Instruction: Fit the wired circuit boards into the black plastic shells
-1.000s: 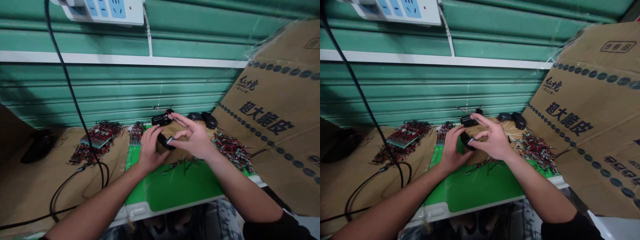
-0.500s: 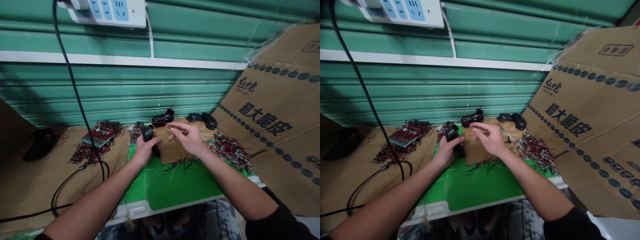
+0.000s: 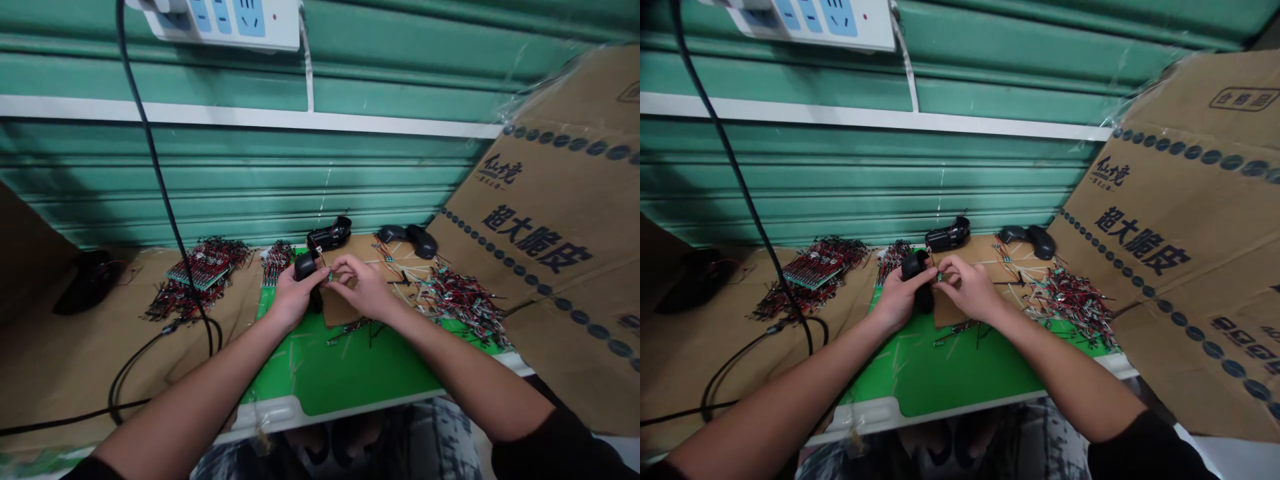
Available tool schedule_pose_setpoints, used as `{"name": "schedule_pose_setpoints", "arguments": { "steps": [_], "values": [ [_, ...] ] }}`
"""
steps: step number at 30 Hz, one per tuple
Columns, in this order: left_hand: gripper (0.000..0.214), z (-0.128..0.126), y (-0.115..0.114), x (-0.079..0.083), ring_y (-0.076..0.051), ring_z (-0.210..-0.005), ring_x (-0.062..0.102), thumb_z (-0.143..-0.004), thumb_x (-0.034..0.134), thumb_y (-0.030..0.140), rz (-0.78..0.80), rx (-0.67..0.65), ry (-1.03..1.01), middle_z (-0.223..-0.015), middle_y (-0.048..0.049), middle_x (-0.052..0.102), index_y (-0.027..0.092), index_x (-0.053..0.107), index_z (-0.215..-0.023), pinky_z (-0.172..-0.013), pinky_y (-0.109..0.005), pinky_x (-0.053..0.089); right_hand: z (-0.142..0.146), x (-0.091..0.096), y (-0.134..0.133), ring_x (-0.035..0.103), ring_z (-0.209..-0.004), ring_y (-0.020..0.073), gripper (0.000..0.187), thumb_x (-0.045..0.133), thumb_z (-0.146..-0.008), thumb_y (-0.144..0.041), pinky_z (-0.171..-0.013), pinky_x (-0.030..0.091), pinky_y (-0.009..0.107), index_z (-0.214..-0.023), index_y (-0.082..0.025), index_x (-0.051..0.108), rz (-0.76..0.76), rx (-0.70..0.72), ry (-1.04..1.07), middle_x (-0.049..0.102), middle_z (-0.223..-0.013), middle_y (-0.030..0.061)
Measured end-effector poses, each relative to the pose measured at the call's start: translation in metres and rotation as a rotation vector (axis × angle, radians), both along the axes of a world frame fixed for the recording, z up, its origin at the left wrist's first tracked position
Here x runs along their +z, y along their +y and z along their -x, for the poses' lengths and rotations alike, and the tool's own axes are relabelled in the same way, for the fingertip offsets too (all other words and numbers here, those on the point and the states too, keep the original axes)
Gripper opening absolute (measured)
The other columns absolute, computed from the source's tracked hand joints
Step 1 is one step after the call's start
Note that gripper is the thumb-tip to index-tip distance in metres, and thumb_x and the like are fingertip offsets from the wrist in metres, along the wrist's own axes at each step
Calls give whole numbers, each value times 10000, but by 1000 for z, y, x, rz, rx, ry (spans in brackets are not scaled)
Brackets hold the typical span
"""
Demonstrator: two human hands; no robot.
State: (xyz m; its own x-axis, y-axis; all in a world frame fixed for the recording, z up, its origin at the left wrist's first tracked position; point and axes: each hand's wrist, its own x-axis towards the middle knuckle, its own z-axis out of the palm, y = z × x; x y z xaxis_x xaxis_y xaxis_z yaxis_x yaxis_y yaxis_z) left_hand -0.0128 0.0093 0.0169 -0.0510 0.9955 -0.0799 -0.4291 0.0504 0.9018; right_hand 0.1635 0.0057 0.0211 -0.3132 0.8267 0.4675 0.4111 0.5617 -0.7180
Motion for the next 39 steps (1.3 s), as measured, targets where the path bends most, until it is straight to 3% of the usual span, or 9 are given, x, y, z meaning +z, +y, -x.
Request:
{"name": "schedule_pose_setpoints", "arguments": {
  "steps": [10,19,23,27,33,39],
  "values": [
    [527,3,1,-3,-160,-675,636,-559,981,398,-66,-32,105,-785,-17,730,137,763,-963,-692,-302,521,-1,7,-5,748,-759,164,192,704,-926,-189,-725,550,271,-1060,-246,579,21,71,-99,770,-921,-1],
    [428,3,1,-4,-152,-666,613,-601,943,363,-68,-27,115,-751,-3,706,145,754,-918,-710,-289,498,-5,4,-4,741,-762,173,177,692,-943,-197,-699,545,264,-1091,-250,611,-11,70,-170,767,-907,0],
    [439,3,0,-2,-164,-743,638,-569,966,345,-72,7,136,-830,-23,732,150,768,-909,-755,-285,503,-6,4,-4,749,-805,196,215,688,-938,-182,-707,552,284,-1129,-258,626,-31,67,-230,771,-952,17],
    [380,2,0,-2,-154,-724,621,-554,949,300,-76,29,149,-783,-6,711,148,762,-848,-749,-276,497,-6,2,-5,750,-819,206,233,683,-939,-176,-737,559,305,-1149,-260,626,-40,70,-283,779,-993,28],
    [322,2,0,-2,-143,-641,592,-587,901,289,-51,45,151,-706,17,678,153,741,-831,-682,-271,489,-6,1,-4,752,-797,194,168,698,-944,-222,-706,560,285,-1099,-255,642,-36,37,-213,777,-947,25],
    [352,2,0,-2,-152,-662,607,-570,911,289,-61,49,144,-729,8,696,153,754,-854,-716,-289,505,-6,4,-4,736,-735,186,163,729,-935,-224,-690,556,286,-1092,-256,700,-66,33,-206,777,-891,15]
  ]
}}
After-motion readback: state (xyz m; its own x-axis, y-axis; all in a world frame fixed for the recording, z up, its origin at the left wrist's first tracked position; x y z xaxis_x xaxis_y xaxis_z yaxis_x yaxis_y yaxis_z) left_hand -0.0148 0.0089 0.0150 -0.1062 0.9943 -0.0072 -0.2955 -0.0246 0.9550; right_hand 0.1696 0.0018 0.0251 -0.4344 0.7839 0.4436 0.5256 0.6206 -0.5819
